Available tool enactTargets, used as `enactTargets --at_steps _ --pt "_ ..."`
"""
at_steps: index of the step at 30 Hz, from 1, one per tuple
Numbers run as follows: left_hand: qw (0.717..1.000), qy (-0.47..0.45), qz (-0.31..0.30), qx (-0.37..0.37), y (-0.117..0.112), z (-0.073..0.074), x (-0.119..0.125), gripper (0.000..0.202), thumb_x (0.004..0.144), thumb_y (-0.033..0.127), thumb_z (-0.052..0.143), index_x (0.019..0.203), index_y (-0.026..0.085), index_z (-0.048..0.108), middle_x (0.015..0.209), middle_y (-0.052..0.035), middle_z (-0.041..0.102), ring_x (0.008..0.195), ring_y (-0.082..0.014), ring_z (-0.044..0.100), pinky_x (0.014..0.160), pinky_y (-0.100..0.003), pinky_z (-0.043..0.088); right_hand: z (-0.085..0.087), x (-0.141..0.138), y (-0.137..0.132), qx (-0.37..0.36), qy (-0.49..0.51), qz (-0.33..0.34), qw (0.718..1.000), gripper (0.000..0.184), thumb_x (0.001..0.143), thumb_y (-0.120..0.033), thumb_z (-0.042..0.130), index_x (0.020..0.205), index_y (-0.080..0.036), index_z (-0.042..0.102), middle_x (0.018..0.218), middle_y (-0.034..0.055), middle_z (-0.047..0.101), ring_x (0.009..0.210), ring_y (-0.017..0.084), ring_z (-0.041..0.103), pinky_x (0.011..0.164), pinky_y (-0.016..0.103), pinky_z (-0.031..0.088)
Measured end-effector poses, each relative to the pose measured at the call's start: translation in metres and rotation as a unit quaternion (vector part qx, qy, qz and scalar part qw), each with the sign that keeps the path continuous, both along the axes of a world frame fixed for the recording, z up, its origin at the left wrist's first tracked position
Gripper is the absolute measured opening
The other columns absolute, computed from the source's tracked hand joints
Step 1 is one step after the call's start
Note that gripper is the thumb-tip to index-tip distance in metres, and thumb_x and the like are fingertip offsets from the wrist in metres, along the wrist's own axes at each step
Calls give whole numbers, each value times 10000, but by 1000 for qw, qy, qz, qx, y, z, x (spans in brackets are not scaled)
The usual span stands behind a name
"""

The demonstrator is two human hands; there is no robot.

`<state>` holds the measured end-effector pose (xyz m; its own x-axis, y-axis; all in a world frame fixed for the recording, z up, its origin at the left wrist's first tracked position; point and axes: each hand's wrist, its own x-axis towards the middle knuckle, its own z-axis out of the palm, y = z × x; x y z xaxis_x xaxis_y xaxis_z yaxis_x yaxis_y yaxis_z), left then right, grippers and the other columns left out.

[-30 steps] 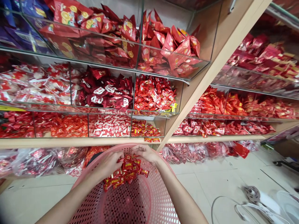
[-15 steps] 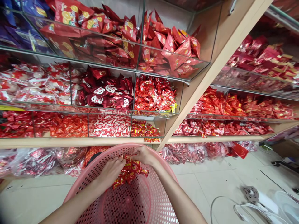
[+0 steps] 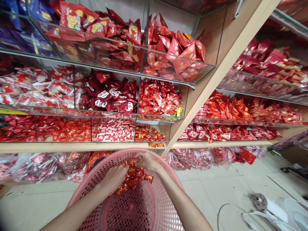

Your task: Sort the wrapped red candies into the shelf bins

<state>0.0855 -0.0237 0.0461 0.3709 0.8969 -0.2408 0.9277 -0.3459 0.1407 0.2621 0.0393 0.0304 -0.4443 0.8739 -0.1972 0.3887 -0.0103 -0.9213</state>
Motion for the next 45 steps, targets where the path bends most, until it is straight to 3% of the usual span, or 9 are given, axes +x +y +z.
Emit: enactTargets --at_steps 3,6,10,16,23,28,32,39,45 --pt "998 -59 24 30 8 13 -6 240 862 194 369 964 179 585 877 -79 663 810 -217 641 683 -314 475 -3 -4 -1 16 7 -8 1000 312 590 -298 703 860 -177 606 554 -83 419 497 74 347 481 215 265" --pt "975 -151 90 136 17 30 -13 269 906 286 307 915 197 561 881 -50 633 815 -166 599 721 -275 444 -6 -10 -3 54 8 -26 998 274 638 -256 659 890 -182 581 558 -83 407 515 82 349 500 213 272" --pt "952 -138 131 238 24 35 -21 268 895 277 328 1006 188 555 1012 -82 596 981 -208 522 868 -332 390 -6 -22 -8 98 -24 -24 995 245 672 -212 638 906 -188 570 609 -70 441 551 87 376 519 209 293" --pt "978 -75 158 114 26 15 -23 352 887 289 353 1185 163 491 1107 -117 591 1014 -218 542 856 -341 401 -6 -35 -11 144 -83 17 986 223 704 -239 666 921 -212 622 677 -34 520 588 103 453 551 222 353" --pt "979 -66 151 120 26 16 -20 345 875 266 376 1179 151 492 1100 -125 591 1045 -227 534 872 -349 401 -12 -42 -10 224 -78 77 968 209 744 -206 634 951 -224 647 788 -1 595 669 124 507 639 236 394" --pt "979 -59 145 132 24 15 -20 347 873 246 369 1185 148 482 1097 -129 586 1039 -225 532 878 -354 398 -14 -43 -11 227 -105 80 965 309 763 -227 623 1072 -225 601 799 3 621 700 146 543 656 249 416" --pt "978 -64 144 134 24 12 -21 335 872 242 370 1174 159 488 1107 -122 589 1054 -215 526 896 -347 388 -14 -41 -14 266 -128 83 952 324 784 -263 616 1103 -229 577 1006 52 636 909 197 574 798 304 427" --pt "979 -60 138 140 24 14 -20 367 884 255 348 1211 149 476 1128 -137 588 1061 -227 525 898 -359 391 5 -36 -13 291 -149 42 944 272 819 -380 570 1044 -227 589 1020 84 608 923 220 570 791 322 421" --pt "979 -49 143 137 23 14 -24 387 890 254 326 1213 115 488 1112 -152 591 1027 -239 547 868 -366 418 35 0 32 341 -151 -91 923 245 880 -336 454 1004 -191 607 919 82 606 829 187 547 776 316 404"
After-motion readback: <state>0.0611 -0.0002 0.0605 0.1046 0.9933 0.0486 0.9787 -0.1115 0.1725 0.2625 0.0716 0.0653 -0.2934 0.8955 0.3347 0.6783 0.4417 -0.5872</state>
